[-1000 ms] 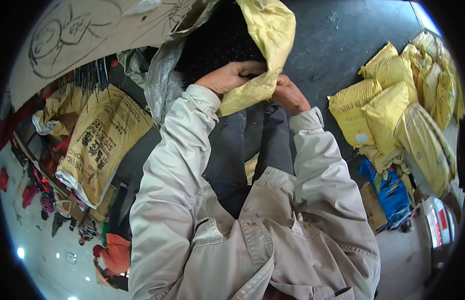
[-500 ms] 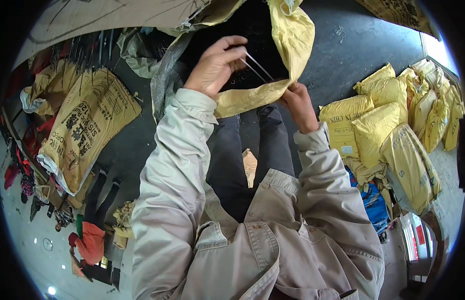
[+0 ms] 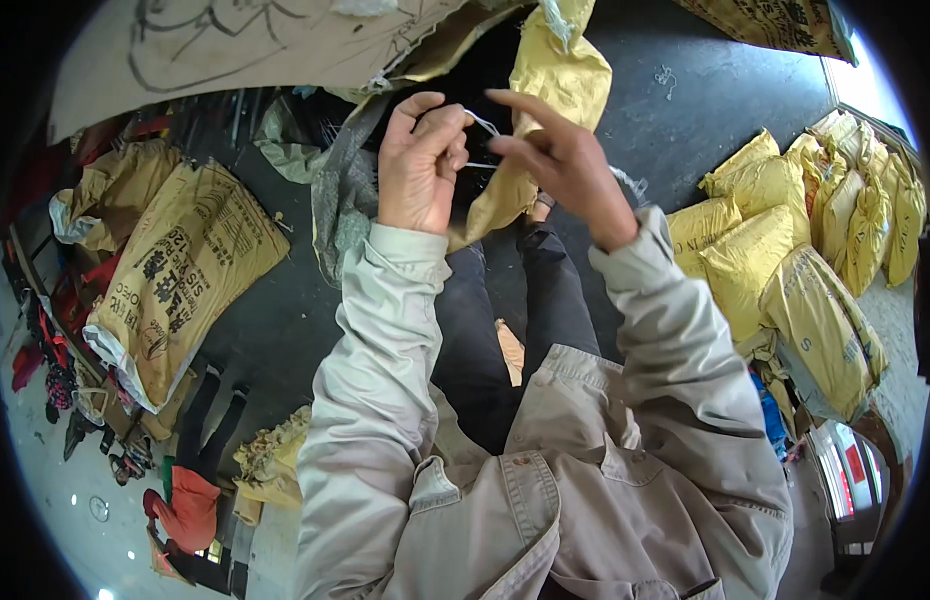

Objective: Filling large yellow sacks with dark material and tying them shut with string.

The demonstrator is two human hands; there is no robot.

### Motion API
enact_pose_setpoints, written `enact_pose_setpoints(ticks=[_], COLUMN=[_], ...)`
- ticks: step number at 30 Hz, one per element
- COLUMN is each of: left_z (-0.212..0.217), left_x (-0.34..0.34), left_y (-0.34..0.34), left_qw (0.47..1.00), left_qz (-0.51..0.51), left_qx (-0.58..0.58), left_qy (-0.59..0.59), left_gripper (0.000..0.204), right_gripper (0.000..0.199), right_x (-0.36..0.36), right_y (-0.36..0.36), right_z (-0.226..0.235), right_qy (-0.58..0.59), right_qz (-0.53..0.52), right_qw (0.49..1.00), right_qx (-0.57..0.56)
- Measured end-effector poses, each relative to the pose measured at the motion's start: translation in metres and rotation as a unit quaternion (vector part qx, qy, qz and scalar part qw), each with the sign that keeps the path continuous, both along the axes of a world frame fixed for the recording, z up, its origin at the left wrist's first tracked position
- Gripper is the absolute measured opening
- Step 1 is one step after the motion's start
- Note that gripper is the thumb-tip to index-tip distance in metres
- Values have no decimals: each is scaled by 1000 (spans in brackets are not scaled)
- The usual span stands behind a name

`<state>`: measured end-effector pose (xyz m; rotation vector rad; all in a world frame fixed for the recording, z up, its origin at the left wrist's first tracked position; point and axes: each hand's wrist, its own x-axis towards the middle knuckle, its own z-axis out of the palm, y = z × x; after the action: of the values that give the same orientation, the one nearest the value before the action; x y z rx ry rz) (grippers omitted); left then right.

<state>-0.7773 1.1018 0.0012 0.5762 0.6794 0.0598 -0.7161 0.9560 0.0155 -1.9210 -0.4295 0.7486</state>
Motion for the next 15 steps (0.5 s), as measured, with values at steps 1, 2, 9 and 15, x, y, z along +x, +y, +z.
enact_pose_setpoints(ticks=[1, 2, 9, 15], left_z=[7, 12, 16, 8], left_x=[4, 6, -2, 14], left_y=[-1, 0, 16, 30], left_qw=[998, 994, 898, 426], left_qz=[-19, -38, -141, -96], left_qx=[53, 107, 417, 895], left_qy=[-2, -4, 15, -90], left_gripper=[21, 22, 20, 24], right_gripper=[19, 17, 17, 18], right_x=[8, 14, 36, 35], right_y=[5, 10, 14, 30], right_z=[-8, -19, -44, -84], right_qy=[-4, -26, 287, 246], right_qz=[-4, 25, 94, -56], right_qw=[1000, 999, 939, 961], right_qx=[5, 29, 166, 110])
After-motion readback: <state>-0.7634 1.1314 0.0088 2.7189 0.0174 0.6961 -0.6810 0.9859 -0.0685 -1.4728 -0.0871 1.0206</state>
